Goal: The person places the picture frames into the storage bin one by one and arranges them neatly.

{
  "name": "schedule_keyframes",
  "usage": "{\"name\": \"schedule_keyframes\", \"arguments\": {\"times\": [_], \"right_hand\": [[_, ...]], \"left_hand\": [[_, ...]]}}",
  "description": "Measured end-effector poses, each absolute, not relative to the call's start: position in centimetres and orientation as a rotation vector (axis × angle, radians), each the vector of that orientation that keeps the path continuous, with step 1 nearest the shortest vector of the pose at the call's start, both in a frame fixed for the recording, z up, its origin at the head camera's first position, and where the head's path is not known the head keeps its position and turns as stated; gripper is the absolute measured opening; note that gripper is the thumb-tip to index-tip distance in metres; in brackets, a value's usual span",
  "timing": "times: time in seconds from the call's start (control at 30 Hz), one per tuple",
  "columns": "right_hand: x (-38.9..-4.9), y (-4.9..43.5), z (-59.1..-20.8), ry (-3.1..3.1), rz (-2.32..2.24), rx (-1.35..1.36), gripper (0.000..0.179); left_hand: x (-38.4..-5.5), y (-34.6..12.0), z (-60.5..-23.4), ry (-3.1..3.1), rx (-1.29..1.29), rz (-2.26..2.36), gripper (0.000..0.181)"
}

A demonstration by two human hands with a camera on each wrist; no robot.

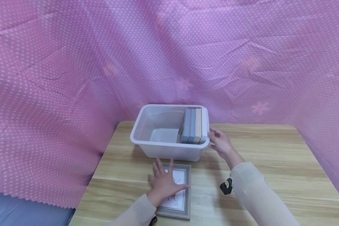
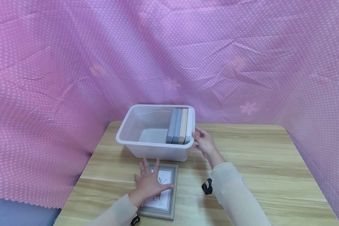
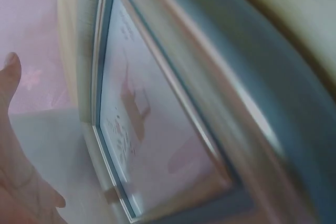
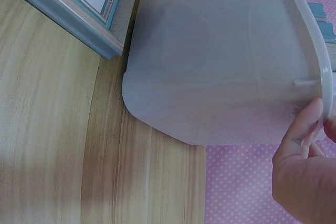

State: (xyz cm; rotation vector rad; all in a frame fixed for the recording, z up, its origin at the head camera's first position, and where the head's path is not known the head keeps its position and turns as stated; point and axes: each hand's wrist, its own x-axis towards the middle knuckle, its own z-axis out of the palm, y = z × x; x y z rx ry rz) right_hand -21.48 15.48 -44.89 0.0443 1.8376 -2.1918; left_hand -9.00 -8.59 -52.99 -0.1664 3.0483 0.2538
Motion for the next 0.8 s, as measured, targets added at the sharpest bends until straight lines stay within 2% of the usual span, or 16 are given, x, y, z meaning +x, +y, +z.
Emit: {"name": "schedule_keyframes", "arguments": {"times": [0.8], "right_hand": [[-21.6, 15.5, -44.7, 1.857, -2.170, 0.054, 0.049]], "left_hand": [[-10.9, -5.1, -52.9, 2.845, -0.562, 0.340, 0.145]]}}
